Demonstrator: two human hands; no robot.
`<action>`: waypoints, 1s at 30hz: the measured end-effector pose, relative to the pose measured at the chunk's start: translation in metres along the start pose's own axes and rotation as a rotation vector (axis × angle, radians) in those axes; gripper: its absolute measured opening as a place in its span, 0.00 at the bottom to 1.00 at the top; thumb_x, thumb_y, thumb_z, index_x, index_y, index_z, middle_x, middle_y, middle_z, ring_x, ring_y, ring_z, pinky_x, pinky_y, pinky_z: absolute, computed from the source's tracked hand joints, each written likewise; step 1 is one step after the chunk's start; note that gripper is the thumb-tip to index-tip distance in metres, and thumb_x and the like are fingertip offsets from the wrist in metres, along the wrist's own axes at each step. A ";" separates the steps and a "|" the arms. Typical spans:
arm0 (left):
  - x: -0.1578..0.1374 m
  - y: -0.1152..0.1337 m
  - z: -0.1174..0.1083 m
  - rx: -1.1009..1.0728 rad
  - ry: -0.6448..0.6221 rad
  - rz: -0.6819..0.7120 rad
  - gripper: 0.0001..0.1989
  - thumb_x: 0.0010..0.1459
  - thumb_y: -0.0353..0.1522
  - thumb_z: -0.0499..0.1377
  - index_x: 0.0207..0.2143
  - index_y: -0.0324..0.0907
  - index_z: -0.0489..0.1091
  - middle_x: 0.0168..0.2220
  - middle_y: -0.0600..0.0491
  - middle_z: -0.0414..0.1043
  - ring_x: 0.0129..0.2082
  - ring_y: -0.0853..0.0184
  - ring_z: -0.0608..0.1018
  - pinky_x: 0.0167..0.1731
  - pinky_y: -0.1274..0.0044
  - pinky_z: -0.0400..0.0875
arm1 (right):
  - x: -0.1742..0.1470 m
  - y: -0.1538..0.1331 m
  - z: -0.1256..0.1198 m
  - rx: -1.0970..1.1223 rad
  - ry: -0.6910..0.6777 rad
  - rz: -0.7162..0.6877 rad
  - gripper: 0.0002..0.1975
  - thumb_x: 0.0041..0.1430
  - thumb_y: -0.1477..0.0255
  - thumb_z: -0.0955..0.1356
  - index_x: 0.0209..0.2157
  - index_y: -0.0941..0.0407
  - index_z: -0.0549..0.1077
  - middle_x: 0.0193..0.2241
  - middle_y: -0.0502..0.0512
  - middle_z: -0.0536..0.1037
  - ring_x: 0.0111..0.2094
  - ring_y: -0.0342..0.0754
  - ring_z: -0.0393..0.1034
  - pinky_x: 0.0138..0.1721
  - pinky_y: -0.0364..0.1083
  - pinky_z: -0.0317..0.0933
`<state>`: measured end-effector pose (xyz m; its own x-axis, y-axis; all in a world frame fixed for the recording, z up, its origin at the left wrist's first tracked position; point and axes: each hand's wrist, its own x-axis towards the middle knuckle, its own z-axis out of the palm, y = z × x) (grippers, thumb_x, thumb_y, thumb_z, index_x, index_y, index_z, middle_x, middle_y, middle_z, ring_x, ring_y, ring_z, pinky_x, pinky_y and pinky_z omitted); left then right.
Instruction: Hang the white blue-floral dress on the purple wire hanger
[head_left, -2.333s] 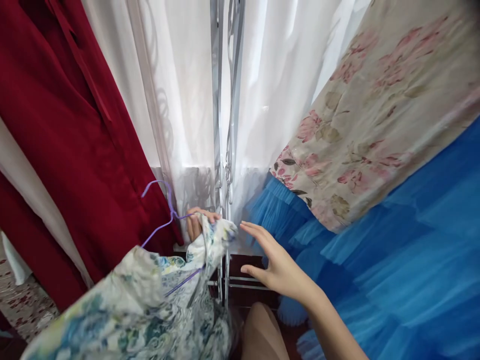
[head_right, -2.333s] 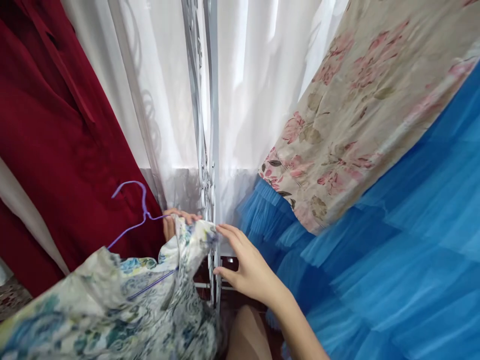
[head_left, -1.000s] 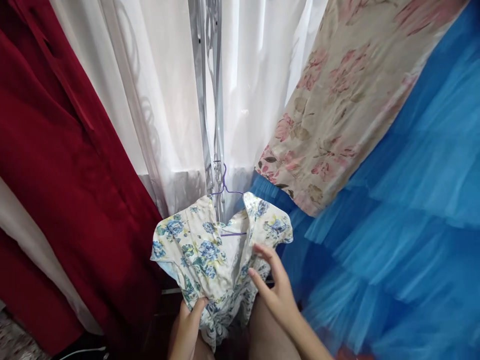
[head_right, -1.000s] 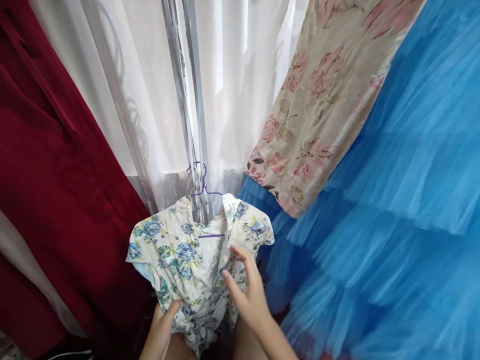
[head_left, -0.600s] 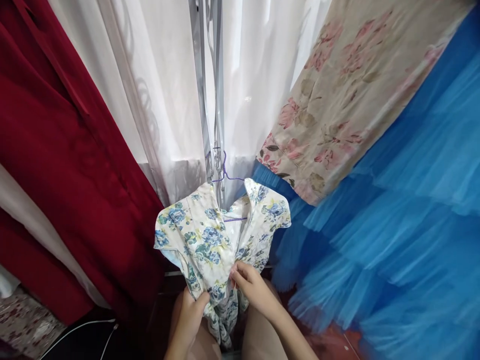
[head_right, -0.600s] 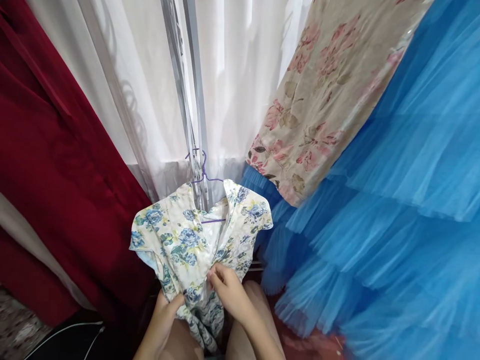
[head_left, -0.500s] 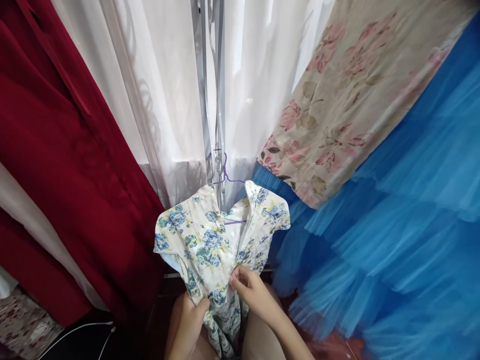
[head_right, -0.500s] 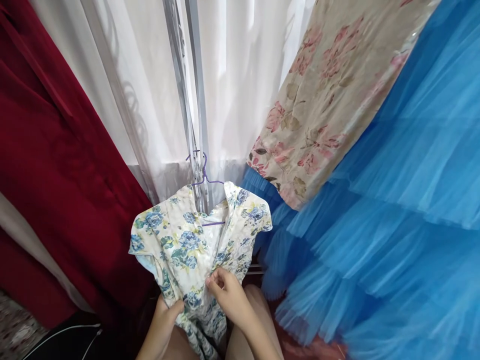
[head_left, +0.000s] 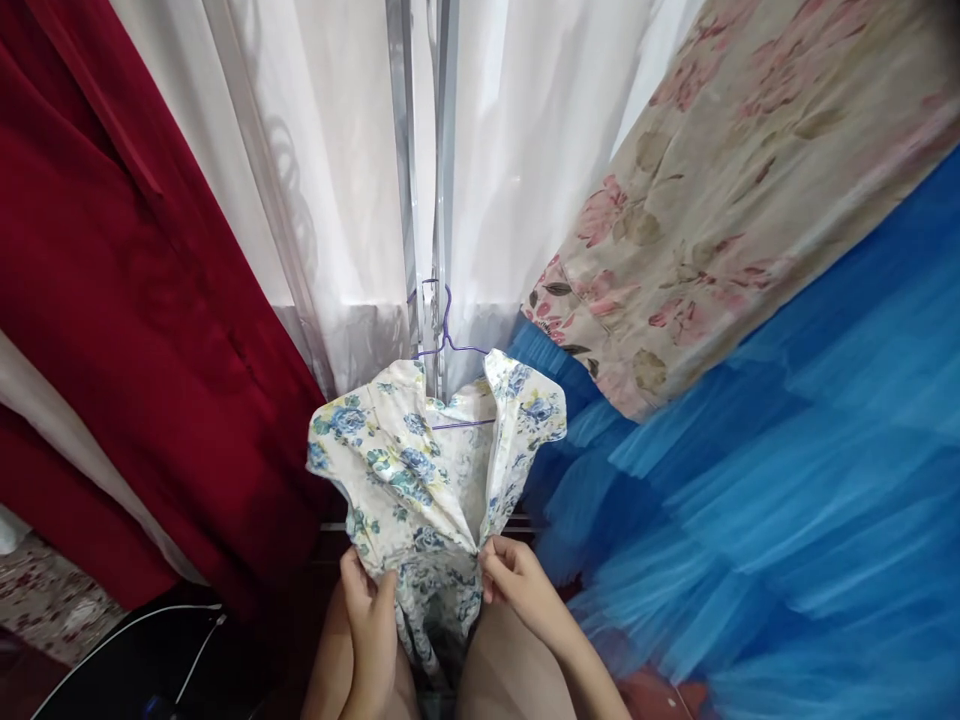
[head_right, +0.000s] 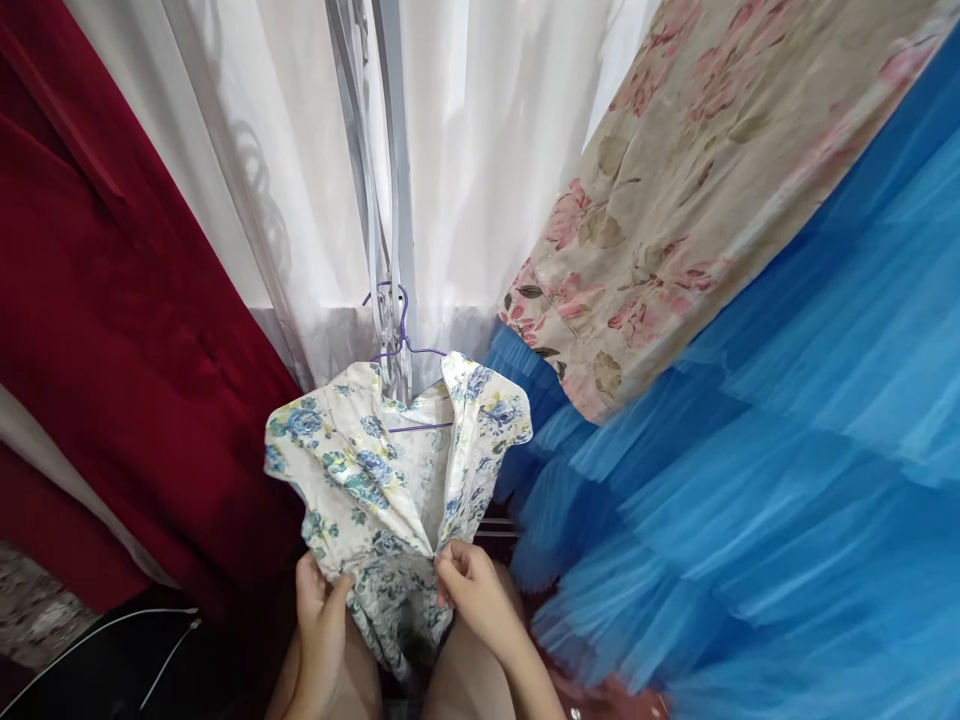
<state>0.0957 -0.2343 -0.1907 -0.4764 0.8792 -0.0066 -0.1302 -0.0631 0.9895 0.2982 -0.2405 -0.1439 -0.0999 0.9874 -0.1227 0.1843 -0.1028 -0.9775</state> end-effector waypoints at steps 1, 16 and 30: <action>-0.005 -0.006 0.000 0.025 0.027 0.058 0.27 0.50 0.33 0.61 0.54 0.44 0.61 0.53 0.45 0.69 0.52 0.57 0.74 0.52 0.68 0.69 | 0.000 0.002 -0.002 0.015 -0.014 0.004 0.13 0.60 0.65 0.64 0.23 0.54 0.65 0.15 0.47 0.71 0.18 0.43 0.62 0.24 0.42 0.55; -0.013 0.012 0.045 0.396 -0.748 0.316 0.03 0.59 0.30 0.56 0.33 0.44 0.69 0.31 0.51 0.74 0.33 0.63 0.76 0.36 0.76 0.68 | -0.007 0.000 0.022 0.280 0.000 0.076 0.19 0.50 0.57 0.75 0.24 0.58 0.72 0.14 0.48 0.72 0.15 0.40 0.60 0.21 0.41 0.51; 0.002 0.002 0.029 0.376 -0.793 0.445 0.06 0.58 0.27 0.54 0.28 0.43 0.62 0.27 0.54 0.67 0.30 0.68 0.70 0.33 0.79 0.64 | -0.007 0.007 0.050 0.765 0.002 0.200 0.14 0.54 0.64 0.71 0.32 0.63 0.79 0.09 0.46 0.68 0.09 0.37 0.56 0.14 0.37 0.45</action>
<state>0.1197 -0.2188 -0.1850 0.3244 0.8822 0.3412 0.2700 -0.4320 0.8605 0.2512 -0.2541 -0.1583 -0.1341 0.9414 -0.3094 -0.5250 -0.3323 -0.7835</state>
